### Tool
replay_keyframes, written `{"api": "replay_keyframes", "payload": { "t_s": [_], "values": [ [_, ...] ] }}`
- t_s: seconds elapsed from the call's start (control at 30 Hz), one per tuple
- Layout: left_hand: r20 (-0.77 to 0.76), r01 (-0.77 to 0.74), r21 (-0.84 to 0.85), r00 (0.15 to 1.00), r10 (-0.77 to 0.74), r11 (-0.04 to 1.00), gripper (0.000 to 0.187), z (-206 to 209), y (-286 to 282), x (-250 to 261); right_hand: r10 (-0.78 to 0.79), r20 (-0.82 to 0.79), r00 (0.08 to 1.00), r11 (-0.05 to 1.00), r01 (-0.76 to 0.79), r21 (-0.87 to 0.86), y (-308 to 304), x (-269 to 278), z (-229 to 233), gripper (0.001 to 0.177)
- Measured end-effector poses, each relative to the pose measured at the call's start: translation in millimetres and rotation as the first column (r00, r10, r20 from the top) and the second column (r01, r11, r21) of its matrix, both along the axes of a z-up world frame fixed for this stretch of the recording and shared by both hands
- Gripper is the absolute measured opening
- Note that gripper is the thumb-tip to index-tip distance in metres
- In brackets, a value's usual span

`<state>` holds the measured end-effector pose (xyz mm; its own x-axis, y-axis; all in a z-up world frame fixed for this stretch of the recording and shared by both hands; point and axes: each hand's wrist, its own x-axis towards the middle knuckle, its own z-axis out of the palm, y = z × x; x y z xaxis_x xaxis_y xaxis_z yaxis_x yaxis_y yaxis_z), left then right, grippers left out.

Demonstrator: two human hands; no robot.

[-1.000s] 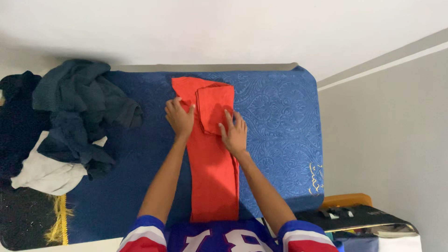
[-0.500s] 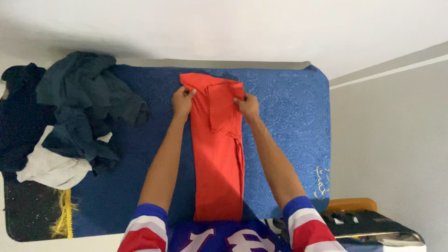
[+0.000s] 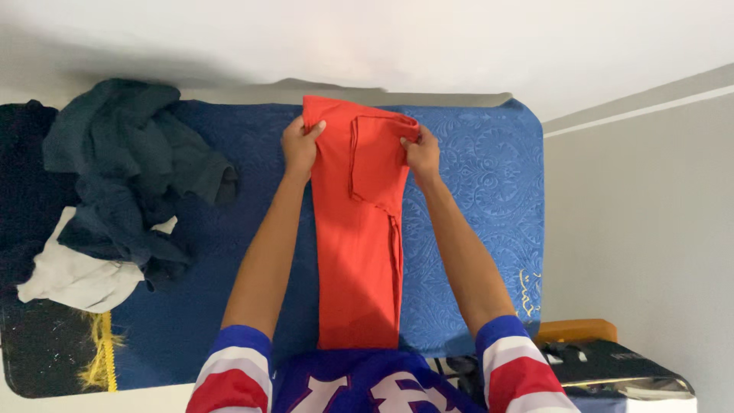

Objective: The person folds a red shirt on a blue surface by folding the sleeves and the body of the shirt, then places the folded shirt into a suitcase alongside other clothes.

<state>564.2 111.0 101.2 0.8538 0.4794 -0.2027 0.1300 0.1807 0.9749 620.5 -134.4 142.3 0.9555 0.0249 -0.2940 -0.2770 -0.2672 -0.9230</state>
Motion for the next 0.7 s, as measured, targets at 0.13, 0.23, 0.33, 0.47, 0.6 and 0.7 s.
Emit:
{"api": "replay_keyframes", "payload": {
  "t_s": [0.13,0.23,0.33,0.47,0.6,0.7],
  "values": [
    [-0.031,-0.004,0.186,0.999,0.011,0.983,0.019,35,-7,15,-0.085,0.213,0.973,0.992,0.063,0.108,0,9,-6,0.027],
    [0.086,-0.074,0.133,0.994,0.063,0.988,0.021,47,-6,27,-0.093,0.311,0.946,0.995,0.099,-0.004,-7,28,-8,0.024],
    [0.256,-0.011,0.044,0.967,-0.001,0.999,0.02,44,-4,34,-0.01,0.34,0.94,0.987,0.063,-0.145,-14,41,-3,0.02],
    [0.214,0.064,-0.054,0.976,-0.051,0.997,0.02,33,-4,15,0.107,0.444,0.889,0.993,-0.115,-0.009,-26,25,4,0.023],
    [0.09,-0.017,0.142,0.996,0.004,0.99,0.016,21,-4,-16,0.11,0.48,0.87,0.991,-0.135,0.019,-28,-4,35,0.023],
    [-0.004,0.018,0.05,1.0,-0.018,0.999,0.012,10,-4,-46,0.029,0.147,0.989,0.988,-0.051,0.147,-36,-34,47,0.019]
  ]
}}
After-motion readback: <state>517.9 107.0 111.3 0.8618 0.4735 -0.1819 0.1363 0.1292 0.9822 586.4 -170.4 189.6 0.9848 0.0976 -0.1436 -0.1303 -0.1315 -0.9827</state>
